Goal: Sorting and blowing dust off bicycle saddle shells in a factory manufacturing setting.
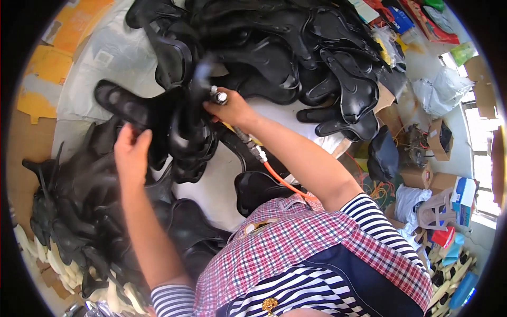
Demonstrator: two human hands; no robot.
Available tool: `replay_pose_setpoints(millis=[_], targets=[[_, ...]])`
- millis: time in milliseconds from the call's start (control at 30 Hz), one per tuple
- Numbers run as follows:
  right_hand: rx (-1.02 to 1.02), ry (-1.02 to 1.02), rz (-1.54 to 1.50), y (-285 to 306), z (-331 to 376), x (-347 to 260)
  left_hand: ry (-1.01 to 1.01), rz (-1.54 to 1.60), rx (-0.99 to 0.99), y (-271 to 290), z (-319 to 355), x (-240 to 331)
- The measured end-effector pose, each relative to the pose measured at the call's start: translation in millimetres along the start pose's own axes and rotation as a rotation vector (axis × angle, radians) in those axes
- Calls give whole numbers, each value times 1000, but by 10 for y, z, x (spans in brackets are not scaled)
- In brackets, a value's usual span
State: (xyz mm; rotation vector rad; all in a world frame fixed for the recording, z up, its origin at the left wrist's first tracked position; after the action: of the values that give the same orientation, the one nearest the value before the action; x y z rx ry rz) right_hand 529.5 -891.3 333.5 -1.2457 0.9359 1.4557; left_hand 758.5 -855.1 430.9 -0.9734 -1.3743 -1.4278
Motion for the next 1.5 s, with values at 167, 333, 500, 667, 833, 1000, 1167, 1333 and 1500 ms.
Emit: replay_pose_setpoints(millis=[167,333,500,667,833,1000,1167,1333,1500], targets=[[162,-89,-647,478,95,21,17,-208,-134,-743,281,-4],[522,68,-64,1462,521,-149,111,-151,-188,-1089,45,-782],[627,101,-137,1634,844,-412,155,-275,-23,-940,-200,-1417],[576,204,30,1454,965,-613,425,161,-87,-1001,-235,-1284],[380,267,7,1135,954,-847,512,819,-2,-576,74,-1184],[-24,383,-15,440,1135,-1428,314,1288,629,574,596,-1232],[-480,221,-35,-216,1552,-1476,300,1251,780,1088,686,-1748],[-473,155,211,-355,1473,-1585,256,1105,686,852,709,-1589],[-258,314,28,-427,1348,-1979,286,1125,600,604,721,-1526]])
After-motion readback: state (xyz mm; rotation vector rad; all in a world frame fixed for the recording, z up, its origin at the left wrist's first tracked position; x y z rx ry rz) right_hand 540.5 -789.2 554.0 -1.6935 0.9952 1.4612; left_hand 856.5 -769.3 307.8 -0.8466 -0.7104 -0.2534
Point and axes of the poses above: each hand's wrist, its own z-axis away from the middle knuckle, its own y-axis out of the back of the hand, x = y × z, the point moved 7 cm from there along -z, towards the middle knuckle, and after that the axes turned 6 degrees about y, right-handed, at the moved point
